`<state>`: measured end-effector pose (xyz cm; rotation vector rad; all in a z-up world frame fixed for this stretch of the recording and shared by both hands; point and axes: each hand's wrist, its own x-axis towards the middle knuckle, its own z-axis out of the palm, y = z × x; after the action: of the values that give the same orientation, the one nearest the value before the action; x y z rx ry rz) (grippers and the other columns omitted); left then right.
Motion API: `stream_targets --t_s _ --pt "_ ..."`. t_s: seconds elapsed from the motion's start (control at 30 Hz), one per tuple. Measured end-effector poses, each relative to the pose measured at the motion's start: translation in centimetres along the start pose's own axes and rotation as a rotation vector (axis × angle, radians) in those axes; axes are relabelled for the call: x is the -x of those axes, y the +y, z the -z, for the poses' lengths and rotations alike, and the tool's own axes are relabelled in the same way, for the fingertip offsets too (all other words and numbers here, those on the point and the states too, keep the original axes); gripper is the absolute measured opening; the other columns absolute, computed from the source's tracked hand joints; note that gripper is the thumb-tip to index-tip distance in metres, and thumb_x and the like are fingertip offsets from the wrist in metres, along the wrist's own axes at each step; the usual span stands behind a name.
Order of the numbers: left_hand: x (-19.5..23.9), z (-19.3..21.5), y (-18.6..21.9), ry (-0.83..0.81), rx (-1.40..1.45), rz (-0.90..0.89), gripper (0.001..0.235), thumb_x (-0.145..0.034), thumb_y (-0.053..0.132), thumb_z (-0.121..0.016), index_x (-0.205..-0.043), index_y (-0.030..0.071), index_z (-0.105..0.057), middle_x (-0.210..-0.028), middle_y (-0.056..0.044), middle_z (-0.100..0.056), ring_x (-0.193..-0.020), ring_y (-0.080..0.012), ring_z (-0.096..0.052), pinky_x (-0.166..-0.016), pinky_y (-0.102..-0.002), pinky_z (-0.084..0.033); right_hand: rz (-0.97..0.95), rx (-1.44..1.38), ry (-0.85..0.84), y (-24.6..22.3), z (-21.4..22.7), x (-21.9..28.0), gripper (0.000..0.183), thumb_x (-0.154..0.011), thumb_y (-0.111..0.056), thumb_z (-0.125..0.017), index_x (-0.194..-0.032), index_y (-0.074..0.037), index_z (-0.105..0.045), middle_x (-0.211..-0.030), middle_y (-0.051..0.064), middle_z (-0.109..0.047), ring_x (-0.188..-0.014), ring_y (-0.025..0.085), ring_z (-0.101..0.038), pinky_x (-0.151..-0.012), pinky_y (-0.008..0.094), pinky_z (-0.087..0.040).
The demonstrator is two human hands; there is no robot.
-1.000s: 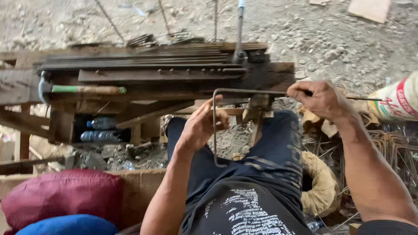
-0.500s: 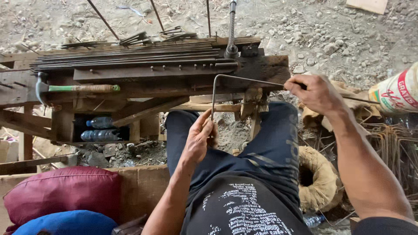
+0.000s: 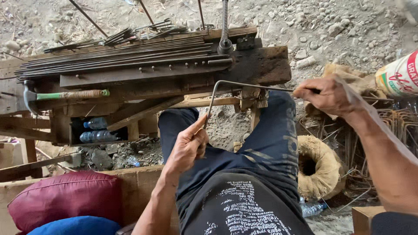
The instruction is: The person bends metal rods using a manual bending jig. They position the rods in the jig, use a lever to bend them, and occasionally use a hammer to adjust the rods. The person removes the bent rods and places them on the jig.
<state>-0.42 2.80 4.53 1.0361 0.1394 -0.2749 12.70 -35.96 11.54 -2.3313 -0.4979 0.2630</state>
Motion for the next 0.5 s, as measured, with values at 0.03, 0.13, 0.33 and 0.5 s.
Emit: stream_targets --t_s 0.03,0.13,0.33,0.5 --pt "-0.3 -0.4 -0.1 -0.002 0.001 -0.009 0.048 -0.101 0.003 -0.048 -0.148 0.011 -0.049 -0.061 -0.006 -0.04 -0.039 -0.0062 -0.026 -0.027 -0.019 -0.025 0.007 0.005 0.003 0.7 -0.8 -0.9 0.021 -0.097 -0.024 -0.067 -0.083 -0.012 -0.075 -0.054 0.005 -0.06 -0.051 0.012 -0.05 -0.05 0.029 -0.043" --pt "-1.6 -1.9 0.6 0.143 -0.109 0.003 0.049 -0.101 0.001 -0.044 -0.147 0.014 -0.05 -0.06 -0.008 -0.043 -0.034 -0.0081 -0.034 -0.025 -0.02 -0.031 0.059 0.013 0.02 2.2 -2.3 -3.6 0.021 -0.099 -0.025 -0.066 -0.085 -0.013 -0.075 -0.055 0.005 -0.064 -0.045 0.011 -0.051 -0.048 0.028 -0.043" --pt "-4.3 -2.9 2.2 0.222 -0.557 -0.06 0.049 -0.098 0.003 -0.047 -0.147 0.008 -0.048 -0.07 -0.013 -0.068 -0.054 -0.019 -0.066 -0.045 -0.03 -0.057 -0.026 0.262 -0.029 1.5 -2.2 -8.4 0.015 -0.1 -0.029 -0.066 -0.1 -0.018 -0.076 -0.076 0.015 -0.072 -0.069 0.036 -0.069 -0.07 0.048 -0.052" --pt "-6.6 -2.4 2.0 0.26 -0.581 -0.115 0.049 -0.098 0.006 -0.048 -0.147 0.01 -0.048 -0.067 -0.011 -0.068 -0.045 -0.0163 -0.064 -0.038 -0.026 -0.056 -0.05 0.27 -0.029 3.9 -3.3 -12.4 0.024 -0.104 -0.042 -0.062 -0.095 -0.025 -0.075 -0.064 0.006 -0.066 -0.058 0.026 -0.06 -0.065 0.039 -0.047"
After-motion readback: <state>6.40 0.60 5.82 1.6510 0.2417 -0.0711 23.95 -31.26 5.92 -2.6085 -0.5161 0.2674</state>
